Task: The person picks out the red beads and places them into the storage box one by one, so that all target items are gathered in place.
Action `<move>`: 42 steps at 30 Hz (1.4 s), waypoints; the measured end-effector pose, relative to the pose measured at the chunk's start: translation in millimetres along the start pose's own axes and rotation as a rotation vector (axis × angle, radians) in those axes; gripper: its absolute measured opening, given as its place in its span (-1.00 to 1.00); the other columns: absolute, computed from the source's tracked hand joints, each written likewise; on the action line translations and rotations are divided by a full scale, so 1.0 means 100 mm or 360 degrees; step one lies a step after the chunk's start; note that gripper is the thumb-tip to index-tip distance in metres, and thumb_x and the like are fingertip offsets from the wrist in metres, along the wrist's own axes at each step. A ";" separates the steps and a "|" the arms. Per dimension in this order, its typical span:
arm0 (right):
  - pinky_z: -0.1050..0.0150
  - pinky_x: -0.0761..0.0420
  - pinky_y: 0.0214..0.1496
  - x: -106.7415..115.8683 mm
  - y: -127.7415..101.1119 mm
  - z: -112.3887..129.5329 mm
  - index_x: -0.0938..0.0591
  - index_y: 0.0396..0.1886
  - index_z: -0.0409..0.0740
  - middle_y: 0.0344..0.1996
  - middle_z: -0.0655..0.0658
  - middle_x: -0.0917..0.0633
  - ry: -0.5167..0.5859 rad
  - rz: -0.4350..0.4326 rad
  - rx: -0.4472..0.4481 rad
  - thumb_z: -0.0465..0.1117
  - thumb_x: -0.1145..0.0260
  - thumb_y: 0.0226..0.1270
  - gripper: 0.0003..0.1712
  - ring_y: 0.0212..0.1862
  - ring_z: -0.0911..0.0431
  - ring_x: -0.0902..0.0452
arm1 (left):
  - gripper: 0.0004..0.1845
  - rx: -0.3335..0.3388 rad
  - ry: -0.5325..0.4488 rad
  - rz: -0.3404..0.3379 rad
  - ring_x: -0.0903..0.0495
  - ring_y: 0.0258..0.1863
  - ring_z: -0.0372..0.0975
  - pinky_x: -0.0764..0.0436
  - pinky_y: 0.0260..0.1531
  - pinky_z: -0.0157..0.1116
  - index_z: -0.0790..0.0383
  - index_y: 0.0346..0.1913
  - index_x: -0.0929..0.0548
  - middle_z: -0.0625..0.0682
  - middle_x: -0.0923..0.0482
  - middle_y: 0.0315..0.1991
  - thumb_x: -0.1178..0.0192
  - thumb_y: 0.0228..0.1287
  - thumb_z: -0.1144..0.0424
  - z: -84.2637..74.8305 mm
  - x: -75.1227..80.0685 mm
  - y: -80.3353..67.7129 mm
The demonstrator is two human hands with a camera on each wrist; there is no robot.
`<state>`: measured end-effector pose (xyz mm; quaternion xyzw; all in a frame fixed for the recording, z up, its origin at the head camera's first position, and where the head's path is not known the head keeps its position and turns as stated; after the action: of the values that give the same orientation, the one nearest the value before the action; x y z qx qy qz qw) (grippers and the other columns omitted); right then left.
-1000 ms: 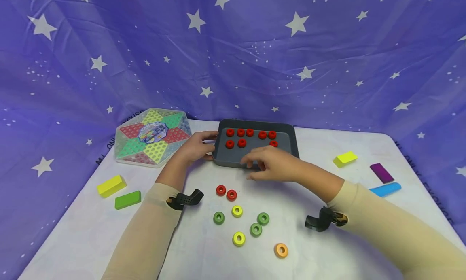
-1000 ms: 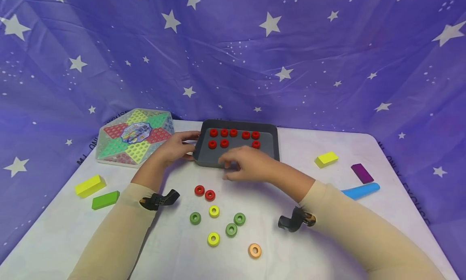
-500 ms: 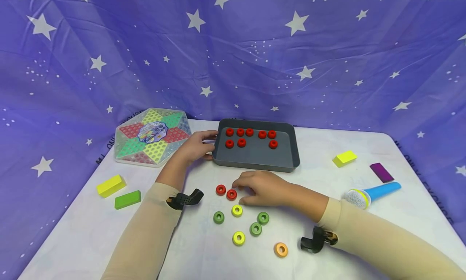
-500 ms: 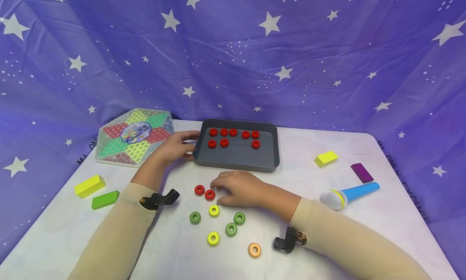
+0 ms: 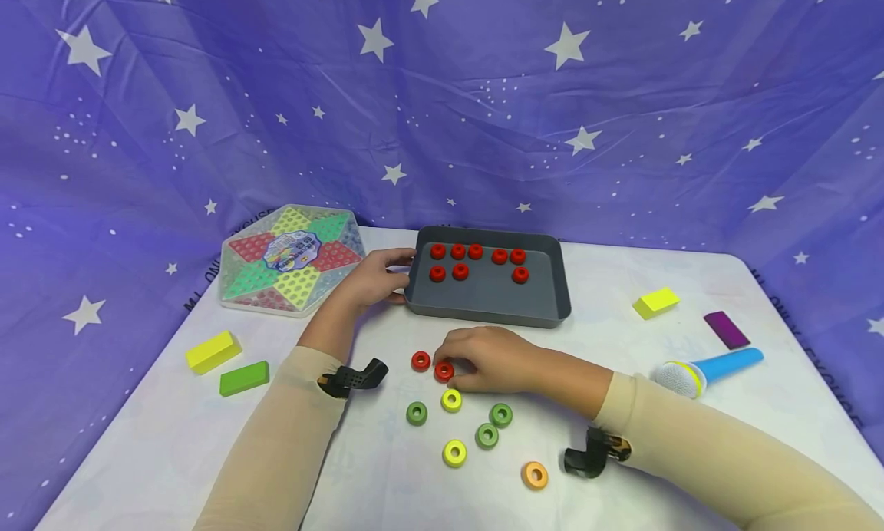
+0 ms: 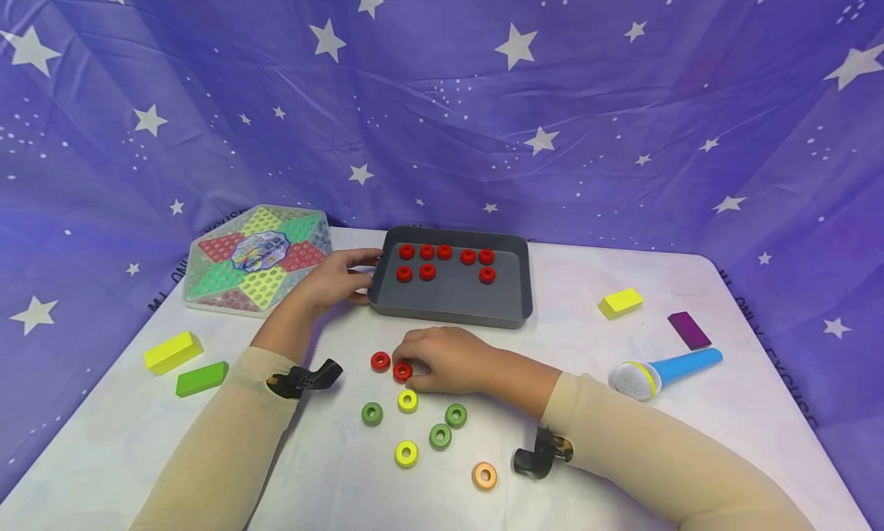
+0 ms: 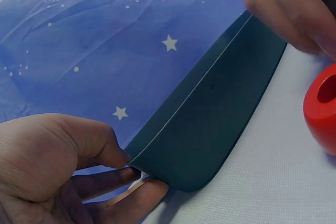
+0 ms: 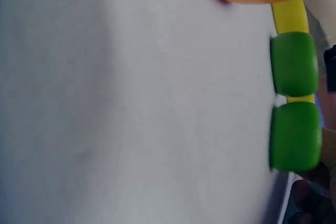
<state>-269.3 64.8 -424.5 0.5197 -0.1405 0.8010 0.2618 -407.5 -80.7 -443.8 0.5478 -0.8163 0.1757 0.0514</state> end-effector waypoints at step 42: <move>0.01 -0.62 0.19 1.00 0.48 -1.33 -0.71 0.11 -0.15 0.00 -0.09 -0.74 -0.0164 0.0221 -0.0325 -0.26 -0.44 0.27 -0.60 0.04 -0.01 -0.63 | -0.34 -0.0012 0.0003 -0.0025 -0.63 0.10 0.03 -0.78 -0.18 -0.13 0.17 0.51 -0.36 0.17 -0.36 0.43 -0.07 0.34 0.46 0.01 0.01 0.01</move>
<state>-429.7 119.2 -387.7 0.5200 -0.2702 0.7709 0.2496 -408.6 -82.0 -444.8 0.5539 -0.8126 0.1727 0.0557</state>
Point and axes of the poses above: each hand's wrist, its own y-axis towards the middle knuckle, its own x-axis out of the back of the hand, z = x × y, the point moved 9 cm from there along y, towards the middle knuckle
